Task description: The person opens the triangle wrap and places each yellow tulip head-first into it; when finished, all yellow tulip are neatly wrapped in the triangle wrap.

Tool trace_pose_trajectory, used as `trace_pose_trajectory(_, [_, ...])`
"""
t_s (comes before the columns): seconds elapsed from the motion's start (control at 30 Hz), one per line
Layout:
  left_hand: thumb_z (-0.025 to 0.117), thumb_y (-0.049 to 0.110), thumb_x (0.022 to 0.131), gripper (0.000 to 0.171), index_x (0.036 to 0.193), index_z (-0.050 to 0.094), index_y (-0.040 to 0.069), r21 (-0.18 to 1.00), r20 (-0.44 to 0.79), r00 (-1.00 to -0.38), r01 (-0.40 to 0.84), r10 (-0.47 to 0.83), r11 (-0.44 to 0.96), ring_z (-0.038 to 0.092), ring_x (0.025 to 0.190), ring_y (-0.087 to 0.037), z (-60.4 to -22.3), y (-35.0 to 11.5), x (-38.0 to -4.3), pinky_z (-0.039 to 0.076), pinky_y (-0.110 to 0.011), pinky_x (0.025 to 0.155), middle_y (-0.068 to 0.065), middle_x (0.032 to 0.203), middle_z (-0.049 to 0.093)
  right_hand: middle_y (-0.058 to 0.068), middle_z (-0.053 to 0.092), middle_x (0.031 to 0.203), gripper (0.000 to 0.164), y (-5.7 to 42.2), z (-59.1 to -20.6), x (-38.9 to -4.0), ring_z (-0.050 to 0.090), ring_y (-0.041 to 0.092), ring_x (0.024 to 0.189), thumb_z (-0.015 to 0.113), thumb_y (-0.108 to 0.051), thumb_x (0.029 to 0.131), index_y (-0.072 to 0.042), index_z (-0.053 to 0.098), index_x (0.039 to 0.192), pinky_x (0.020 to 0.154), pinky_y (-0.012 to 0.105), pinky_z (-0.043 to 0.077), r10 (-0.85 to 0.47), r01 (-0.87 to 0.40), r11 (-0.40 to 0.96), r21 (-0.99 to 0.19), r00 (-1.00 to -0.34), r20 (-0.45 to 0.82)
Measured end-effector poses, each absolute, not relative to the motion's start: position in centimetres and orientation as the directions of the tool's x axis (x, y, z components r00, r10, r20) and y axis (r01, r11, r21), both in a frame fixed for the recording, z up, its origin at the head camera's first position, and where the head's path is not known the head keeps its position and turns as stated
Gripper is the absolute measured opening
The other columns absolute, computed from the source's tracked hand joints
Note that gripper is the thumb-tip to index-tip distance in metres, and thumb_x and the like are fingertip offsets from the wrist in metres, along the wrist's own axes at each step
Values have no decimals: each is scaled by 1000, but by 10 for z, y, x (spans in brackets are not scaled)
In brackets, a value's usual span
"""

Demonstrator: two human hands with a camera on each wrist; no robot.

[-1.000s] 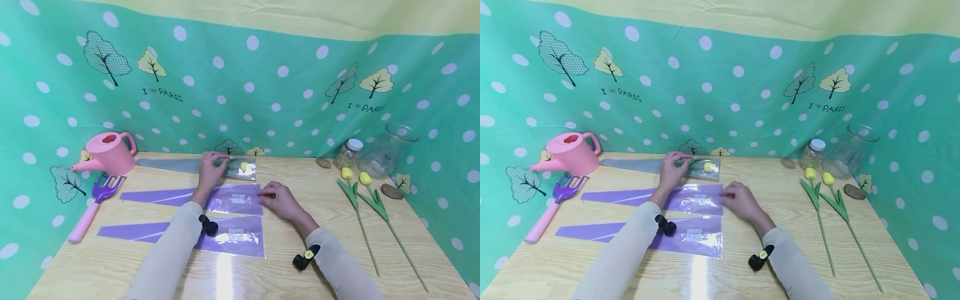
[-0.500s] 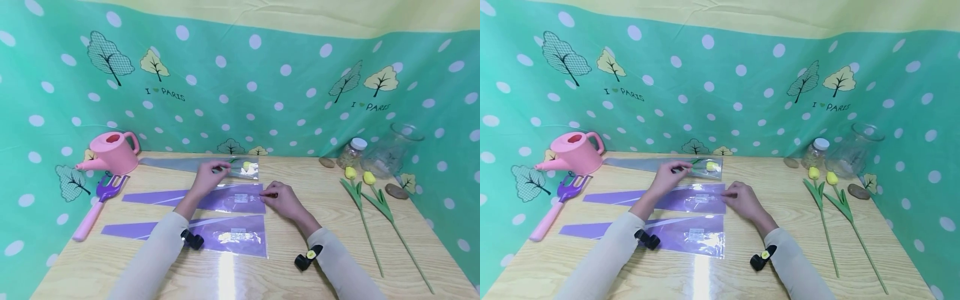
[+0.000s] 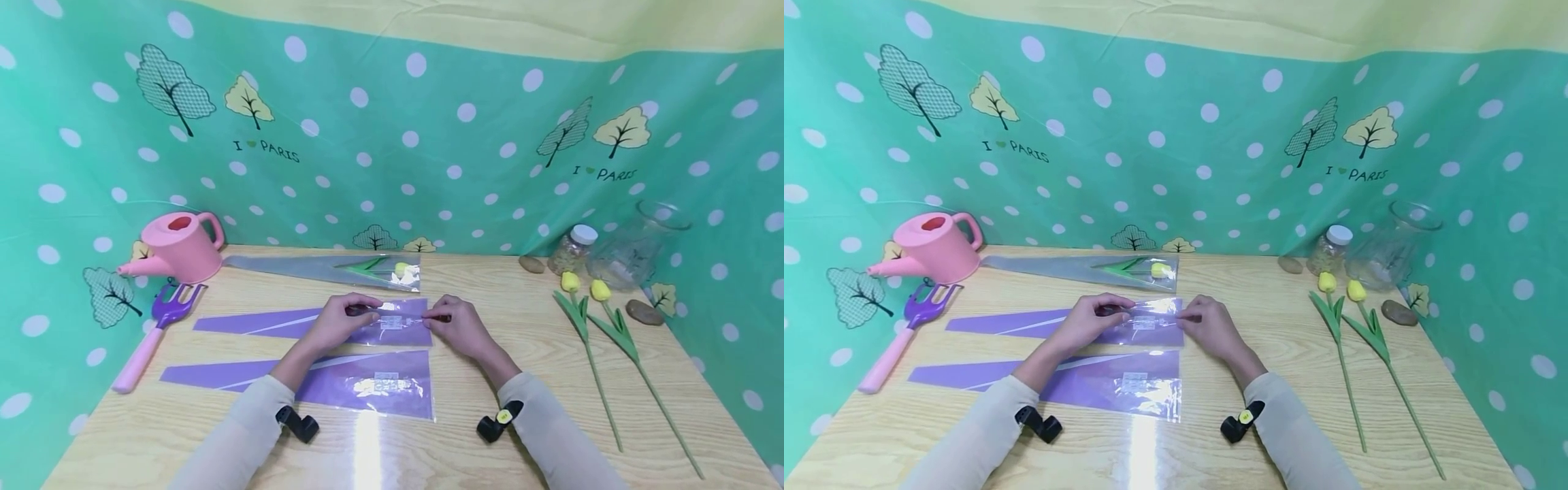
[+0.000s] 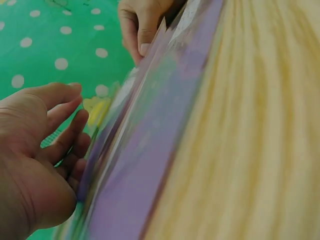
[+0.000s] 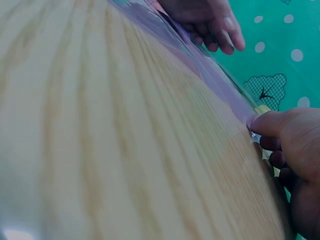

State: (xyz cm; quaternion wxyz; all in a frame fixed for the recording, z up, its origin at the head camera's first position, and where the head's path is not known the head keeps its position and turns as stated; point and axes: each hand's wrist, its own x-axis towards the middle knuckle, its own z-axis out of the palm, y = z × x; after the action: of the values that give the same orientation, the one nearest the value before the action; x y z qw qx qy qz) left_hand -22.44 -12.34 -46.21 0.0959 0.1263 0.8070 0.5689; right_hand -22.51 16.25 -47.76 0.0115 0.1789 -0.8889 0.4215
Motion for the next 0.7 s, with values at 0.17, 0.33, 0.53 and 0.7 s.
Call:
trace_pose_trajectory(0.17, [80,15,89,30,119,76,15,920,52,-954,161,296,356,69,108,-22,-471,-125,-226,55,-30,93,-6,121,75,2,70,98,18,160,-478,-225,62,14,89,81,-9,87,-12,81,104,76,21,56,-308,-328,585,-742,-936,171])
trace_pose_trajectory(0.33, [82,14,87,30,117,78,17,892,108,-951,222,291,394,69,114,-24,-476,-123,-225,53,-41,103,-3,119,75,0,71,97,15,161,-477,-225,64,14,90,81,-10,87,-13,82,102,81,23,57,-292,-314,581,-751,-942,168])
trace_pose_trajectory(0.53, [83,16,86,29,114,78,18,870,130,-950,246,283,428,68,113,-21,-477,-119,-224,53,-41,103,0,117,75,2,71,99,13,163,-476,-224,64,16,89,80,-9,88,-14,82,100,78,23,58,-270,-289,529,-798,-949,165])
trace_pose_trajectory(0.7, [84,16,85,30,114,78,18,850,146,-950,263,275,457,68,112,-20,-478,-120,-223,53,-39,100,0,117,75,2,70,97,10,161,-473,-225,60,17,85,80,-11,89,-14,81,98,71,21,53,-241,-293,486,-824,-951,196])
